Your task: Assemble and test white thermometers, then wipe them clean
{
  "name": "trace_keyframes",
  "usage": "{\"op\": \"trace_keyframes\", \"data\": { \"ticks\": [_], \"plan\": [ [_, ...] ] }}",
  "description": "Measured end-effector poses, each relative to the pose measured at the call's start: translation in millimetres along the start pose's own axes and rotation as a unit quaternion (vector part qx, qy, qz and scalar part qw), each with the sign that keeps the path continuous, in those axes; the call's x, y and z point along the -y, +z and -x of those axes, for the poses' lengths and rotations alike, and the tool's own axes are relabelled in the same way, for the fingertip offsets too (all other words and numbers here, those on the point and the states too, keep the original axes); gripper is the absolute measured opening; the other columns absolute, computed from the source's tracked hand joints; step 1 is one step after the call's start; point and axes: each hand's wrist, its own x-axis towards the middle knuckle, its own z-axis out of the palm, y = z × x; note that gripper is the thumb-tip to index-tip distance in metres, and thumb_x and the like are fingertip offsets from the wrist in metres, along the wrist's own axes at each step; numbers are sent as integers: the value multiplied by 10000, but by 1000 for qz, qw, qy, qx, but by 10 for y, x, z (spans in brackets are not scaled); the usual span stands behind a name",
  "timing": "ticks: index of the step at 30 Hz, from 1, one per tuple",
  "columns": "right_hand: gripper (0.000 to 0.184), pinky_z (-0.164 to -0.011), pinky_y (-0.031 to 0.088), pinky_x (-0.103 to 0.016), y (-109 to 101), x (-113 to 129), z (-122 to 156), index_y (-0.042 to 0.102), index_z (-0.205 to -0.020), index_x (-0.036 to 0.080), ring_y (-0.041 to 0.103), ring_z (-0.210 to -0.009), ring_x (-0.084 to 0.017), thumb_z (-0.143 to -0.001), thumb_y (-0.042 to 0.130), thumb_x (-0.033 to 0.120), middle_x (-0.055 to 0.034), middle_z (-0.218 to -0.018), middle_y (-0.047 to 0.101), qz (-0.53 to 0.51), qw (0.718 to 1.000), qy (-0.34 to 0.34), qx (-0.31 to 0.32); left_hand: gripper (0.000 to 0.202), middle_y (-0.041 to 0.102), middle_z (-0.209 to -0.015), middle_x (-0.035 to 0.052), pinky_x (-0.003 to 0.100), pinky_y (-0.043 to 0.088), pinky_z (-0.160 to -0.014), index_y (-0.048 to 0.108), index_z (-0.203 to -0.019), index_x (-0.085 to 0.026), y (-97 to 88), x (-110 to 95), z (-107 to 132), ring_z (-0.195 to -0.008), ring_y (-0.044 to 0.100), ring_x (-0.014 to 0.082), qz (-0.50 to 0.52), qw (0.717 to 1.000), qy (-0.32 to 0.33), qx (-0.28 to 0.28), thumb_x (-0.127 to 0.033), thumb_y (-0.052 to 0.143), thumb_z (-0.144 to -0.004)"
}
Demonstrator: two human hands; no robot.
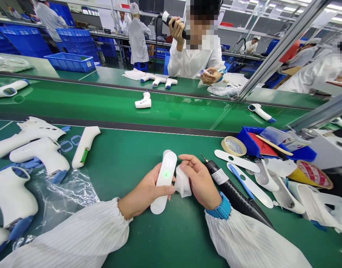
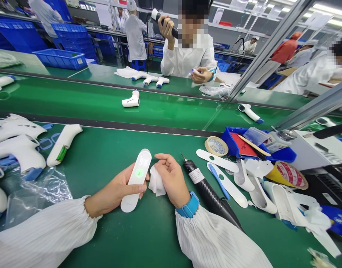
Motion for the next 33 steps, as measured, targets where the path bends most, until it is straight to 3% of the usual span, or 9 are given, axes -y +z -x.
{"op": "trace_keyframes", "data": {
  "ticks": [3,8,15,33],
  "plan": [
    [174,-513,357,-210,27,26,54,540,-824,194,438,-556,-77,-700,639,265,40,-685,480,0,1000,-11,5,374,504,-790,-34,216,382,-529,465,-995,-192,1,-3,-3,-568,491,73,-2,1000,4,-13,-171,661,-676],
    [267,-536,397,-235,99,5,115,478,-839,201,476,-561,-94,-691,669,313,53,-644,475,54,994,50,77,561,527,-763,-32,236,392,-577,408,-1160,-211,11,14,-10,-623,497,102,5,1000,10,-24,-188,677,-668],
    [280,-512,445,-243,132,-42,119,443,-815,210,521,-530,-96,-697,675,312,78,-628,441,45,991,68,105,394,512,-771,-30,220,374,-577,460,-1047,-195,16,22,-9,-643,457,90,-26,999,19,-27,-185,643,-698],
    [271,-490,415,-214,140,-37,116,421,-738,210,517,-529,-89,-668,674,273,61,-631,530,-8,987,96,125,486,485,-776,-39,220,369,-576,414,-1123,-205,58,-35,17,-640,455,85,-41,999,5,-7,-120,620,-691]
  ]
}}
